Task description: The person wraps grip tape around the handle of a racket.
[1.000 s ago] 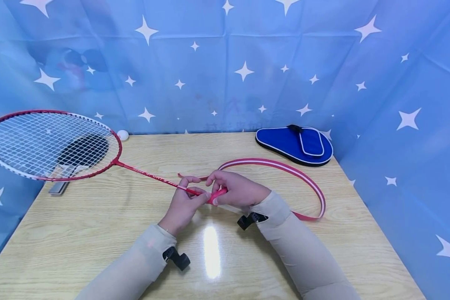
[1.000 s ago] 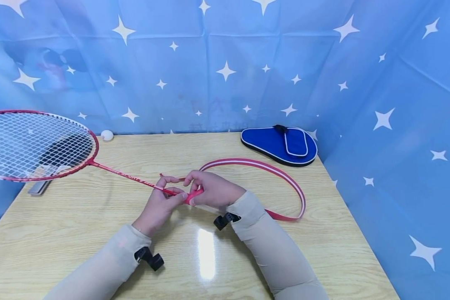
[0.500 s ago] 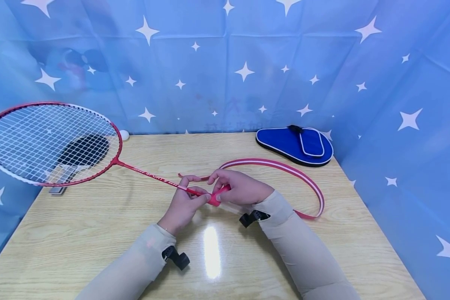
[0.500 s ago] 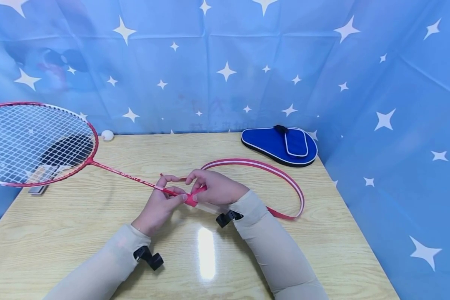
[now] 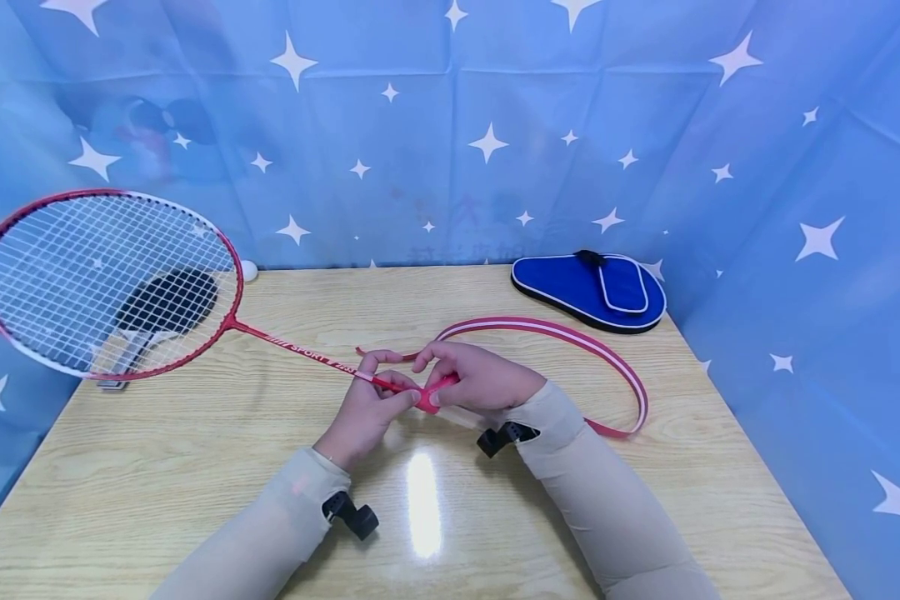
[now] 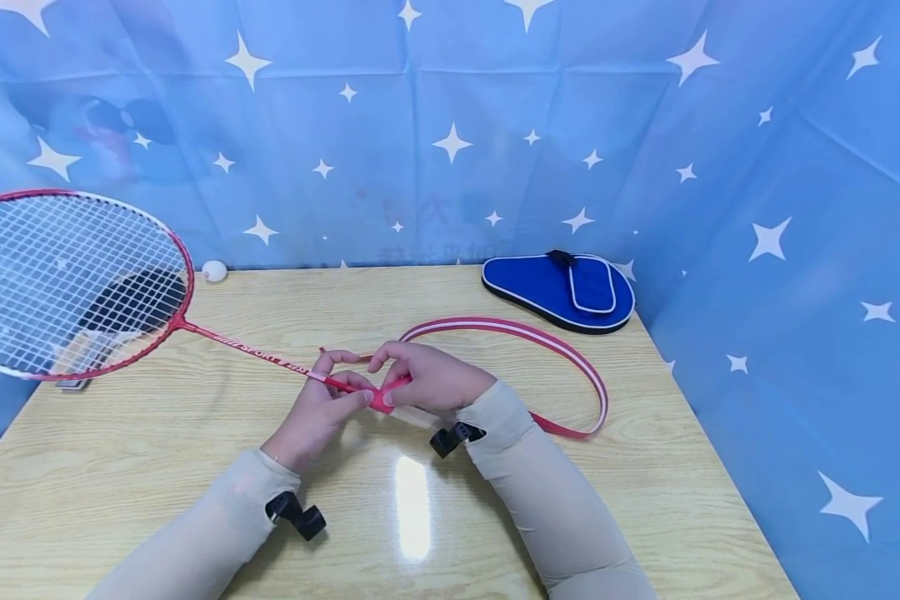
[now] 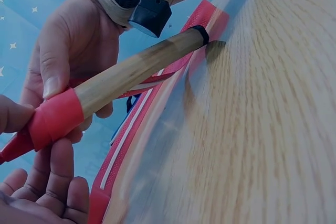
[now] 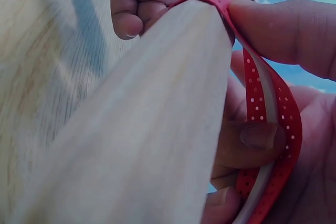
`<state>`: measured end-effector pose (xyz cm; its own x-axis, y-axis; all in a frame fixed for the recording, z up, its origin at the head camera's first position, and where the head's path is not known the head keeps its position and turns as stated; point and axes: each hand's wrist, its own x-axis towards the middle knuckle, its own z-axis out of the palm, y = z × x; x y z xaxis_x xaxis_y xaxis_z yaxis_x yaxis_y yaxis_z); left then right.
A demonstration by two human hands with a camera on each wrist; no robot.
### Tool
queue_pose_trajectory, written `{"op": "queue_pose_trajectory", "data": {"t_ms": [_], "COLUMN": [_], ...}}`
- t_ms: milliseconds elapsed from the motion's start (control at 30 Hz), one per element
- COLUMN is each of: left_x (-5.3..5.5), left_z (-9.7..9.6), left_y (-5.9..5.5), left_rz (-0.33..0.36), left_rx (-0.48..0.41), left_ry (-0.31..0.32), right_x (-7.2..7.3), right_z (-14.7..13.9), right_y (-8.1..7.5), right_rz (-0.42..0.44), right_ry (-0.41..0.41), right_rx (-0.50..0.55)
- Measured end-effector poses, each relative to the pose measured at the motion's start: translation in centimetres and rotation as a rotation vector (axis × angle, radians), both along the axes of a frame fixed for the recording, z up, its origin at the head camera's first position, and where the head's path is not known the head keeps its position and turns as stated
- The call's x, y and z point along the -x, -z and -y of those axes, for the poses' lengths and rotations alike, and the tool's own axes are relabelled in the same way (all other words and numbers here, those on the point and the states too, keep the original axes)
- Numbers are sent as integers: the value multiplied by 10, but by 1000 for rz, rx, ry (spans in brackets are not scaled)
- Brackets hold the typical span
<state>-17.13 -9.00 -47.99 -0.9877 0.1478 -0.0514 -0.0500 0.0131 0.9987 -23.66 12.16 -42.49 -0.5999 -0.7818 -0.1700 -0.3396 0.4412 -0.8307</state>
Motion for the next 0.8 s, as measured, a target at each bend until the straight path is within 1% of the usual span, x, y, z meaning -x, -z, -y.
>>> {"op": "queue_pose_trajectory", "data": {"t_ms": [133,233,367,567,667,800], "left_x": [0,-1,-1,0,1,1], "left_z": [0,-1,-1,0,2,3], "left_y": [1,1,2,1,1,1], "left_rz": [15,28,40,45,42,38], "left_rx": [-9,-16,-21,-14,-1,8], "left_ry": [-6,-11,-7,7,11,23], "right_x": [-2,-3,-4,-3,-3,-3], "right_z": [1,2,3,4,3,1], "right_y": [-1,-1,-2,-2,-1,-2], "right_rz": [-3,-25,-56,-80,-67,-21], "right_ry": [10,7,-1,-7,-2,-5], "right_rx": [-3,-2,2,-6,-16,-24]}}
